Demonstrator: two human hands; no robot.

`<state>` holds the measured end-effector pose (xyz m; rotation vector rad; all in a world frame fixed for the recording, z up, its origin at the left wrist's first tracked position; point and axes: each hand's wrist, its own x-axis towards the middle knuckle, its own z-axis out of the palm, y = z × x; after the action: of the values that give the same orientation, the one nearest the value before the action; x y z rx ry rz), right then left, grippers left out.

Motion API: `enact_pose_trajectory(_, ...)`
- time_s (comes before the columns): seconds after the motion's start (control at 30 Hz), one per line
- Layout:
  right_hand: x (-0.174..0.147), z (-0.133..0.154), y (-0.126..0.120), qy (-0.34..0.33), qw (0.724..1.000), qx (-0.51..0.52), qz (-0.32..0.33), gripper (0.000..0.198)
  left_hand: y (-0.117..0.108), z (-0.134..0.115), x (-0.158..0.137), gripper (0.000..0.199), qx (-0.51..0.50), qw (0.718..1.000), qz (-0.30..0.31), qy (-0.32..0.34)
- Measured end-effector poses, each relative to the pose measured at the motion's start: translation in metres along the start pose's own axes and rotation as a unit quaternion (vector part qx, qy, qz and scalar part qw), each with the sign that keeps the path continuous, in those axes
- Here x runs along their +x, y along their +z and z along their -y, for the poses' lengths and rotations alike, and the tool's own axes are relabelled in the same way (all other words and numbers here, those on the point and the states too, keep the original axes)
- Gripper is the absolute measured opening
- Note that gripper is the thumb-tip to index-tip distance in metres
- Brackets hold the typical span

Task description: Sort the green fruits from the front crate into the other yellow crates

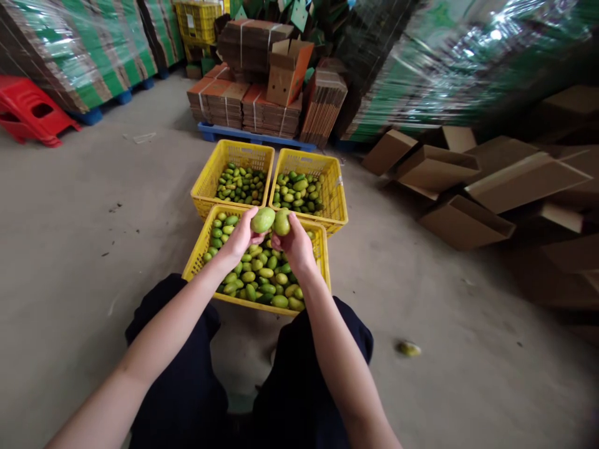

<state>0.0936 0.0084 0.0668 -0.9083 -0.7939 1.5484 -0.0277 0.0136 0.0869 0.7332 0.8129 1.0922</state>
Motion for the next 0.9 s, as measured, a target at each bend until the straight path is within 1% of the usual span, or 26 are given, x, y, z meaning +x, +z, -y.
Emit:
enact_pose_trajectory(0.1, 0.001, -0.001, 0.0, -0.026, 0.999, -0.042, 0.005, 0.042, -0.005, 0.005, 0.002, 0.034, 0.08, 0.994, -0.026, 0.075)
enact_pose_trajectory(0.17, 0.001, 0.002, -0.003, -0.055, 0.993, -0.1, 0.01, 0.039, -0.01, 0.003, 0.002, 0.034, 0.164, 0.977, -0.028, 0.136)
enact_pose_trajectory(0.23, -0.001, 0.006, -0.009, -0.124, 0.974, -0.192, -0.004, 0.037, -0.017, -0.001, 0.002, 0.042, 0.258, 0.941, -0.026, 0.217)
enact_pose_trajectory(0.3, -0.002, 0.009, -0.015, -0.209, 0.938, -0.274, -0.025, 0.039, -0.022, -0.005, 0.002, 0.05, 0.336, 0.892, -0.023, 0.3)
enact_pose_trajectory(0.33, -0.002, 0.01, -0.017, -0.244, 0.923, -0.297, -0.031, 0.039, -0.024, -0.006, 0.002, 0.052, 0.368, 0.868, -0.023, 0.332)
enact_pose_trajectory(0.4, -0.003, 0.01, -0.02, -0.286, 0.908, -0.306, -0.024, 0.037, -0.027, -0.006, 0.001, 0.051, 0.413, 0.832, -0.022, 0.369)
enact_pose_trajectory(0.43, -0.003, 0.009, -0.02, -0.298, 0.906, -0.301, -0.016, 0.036, -0.027, -0.005, 0.001, 0.05, 0.424, 0.823, -0.019, 0.376)
enact_pose_trajectory(0.47, -0.003, 0.008, -0.019, -0.306, 0.906, -0.293, -0.009, 0.036, -0.027, -0.004, 0.002, 0.049, 0.427, 0.821, -0.015, 0.379)
enact_pose_trajectory(0.5, -0.003, 0.007, -0.018, -0.314, 0.906, -0.285, -0.005, 0.036, -0.027, -0.002, 0.002, 0.048, 0.424, 0.823, -0.011, 0.377)
enact_pose_trajectory(0.57, -0.002, 0.005, -0.016, -0.321, 0.909, -0.265, -0.005, 0.035, -0.027, 0.001, 0.003, 0.048, 0.404, 0.838, -0.006, 0.366)
enact_pose_trajectory(0.7, -0.002, 0.007, -0.013, -0.31, 0.923, -0.227, -0.016, 0.036, -0.024, 0.003, 0.003, 0.047, 0.326, 0.889, -0.008, 0.323)
enact_pose_trajectory(0.8, -0.003, 0.011, -0.014, -0.279, 0.935, -0.214, -0.051, 0.04, -0.02, 0.0, 0.0, 0.038, 0.266, 0.925, -0.012, 0.271)
enact_pose_trajectory(0.9, -0.005, 0.01, -0.014, -0.222, 0.948, -0.217, -0.073, 0.041, -0.018, 0.0, -0.001, 0.033, 0.208, 0.956, -0.03, 0.206)
